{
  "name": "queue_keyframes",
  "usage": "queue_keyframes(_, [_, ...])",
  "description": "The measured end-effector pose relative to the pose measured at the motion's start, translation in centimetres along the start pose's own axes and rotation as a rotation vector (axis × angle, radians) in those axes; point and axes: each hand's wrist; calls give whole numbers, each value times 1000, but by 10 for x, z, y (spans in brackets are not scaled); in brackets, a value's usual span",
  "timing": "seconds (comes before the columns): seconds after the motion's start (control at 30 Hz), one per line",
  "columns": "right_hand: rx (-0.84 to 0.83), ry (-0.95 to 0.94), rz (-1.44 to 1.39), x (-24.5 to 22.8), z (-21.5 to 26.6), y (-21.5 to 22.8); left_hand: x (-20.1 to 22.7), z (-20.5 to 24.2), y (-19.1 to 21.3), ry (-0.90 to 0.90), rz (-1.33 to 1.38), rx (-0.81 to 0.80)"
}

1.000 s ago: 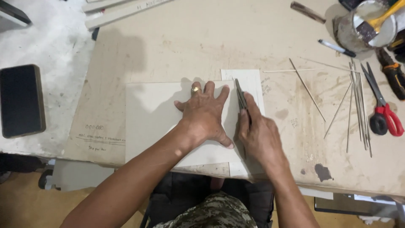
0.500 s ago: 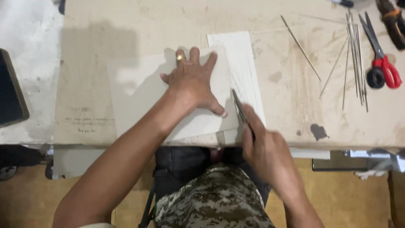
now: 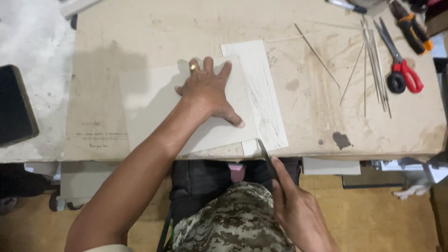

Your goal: The person cuts a rectangular piece of cardboard using a utility knife on a cluttered workbench. They then gather a stack of similar cardboard sheets from a drawer and mark the edges of the stack with a pen.

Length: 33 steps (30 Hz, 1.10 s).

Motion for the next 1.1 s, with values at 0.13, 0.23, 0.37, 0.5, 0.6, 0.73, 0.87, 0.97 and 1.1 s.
queue_keyframes(0.13, [84, -114, -115, -10, -14, 21, 0, 4, 2, -3, 3, 2])
queue_keyframes(0.23, [273, 48, -200, -25, -58, 25, 0, 1, 2, 0, -14, 6])
queue_keyframes(0.37, [204, 183, -228, -68, -105, 27, -2, -2, 1, -75, -4, 49])
queue_keyframes(0.5, [211, 271, -256, -84, -144, 22, -3, -5, 3, -167, 32, 95])
queue_keyframes(0.6, [220, 282, -247, -86, -153, 20, -2, -5, 4, -167, 45, 93])
queue_keyframes(0.73, [234, 296, -263, -88, -151, 22, -2, -7, 5, -168, 46, 80])
queue_keyframes(0.87, [214, 295, -269, -90, -149, 24, -2, -6, 5, -173, 42, 83])
queue_keyframes(0.97, [203, 291, -256, -95, -146, 29, -2, -6, 5, -176, 48, 91])
queue_keyframes(1.1, [195, 293, -240, -100, -144, 31, -2, -9, 4, -181, 58, 98])
Point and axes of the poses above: each hand's wrist, its own z-axis away from the middle knuckle, its own y-axis out of the back of the hand, x = y × z, and after that the axes turned 3 degrees about x, right-handed
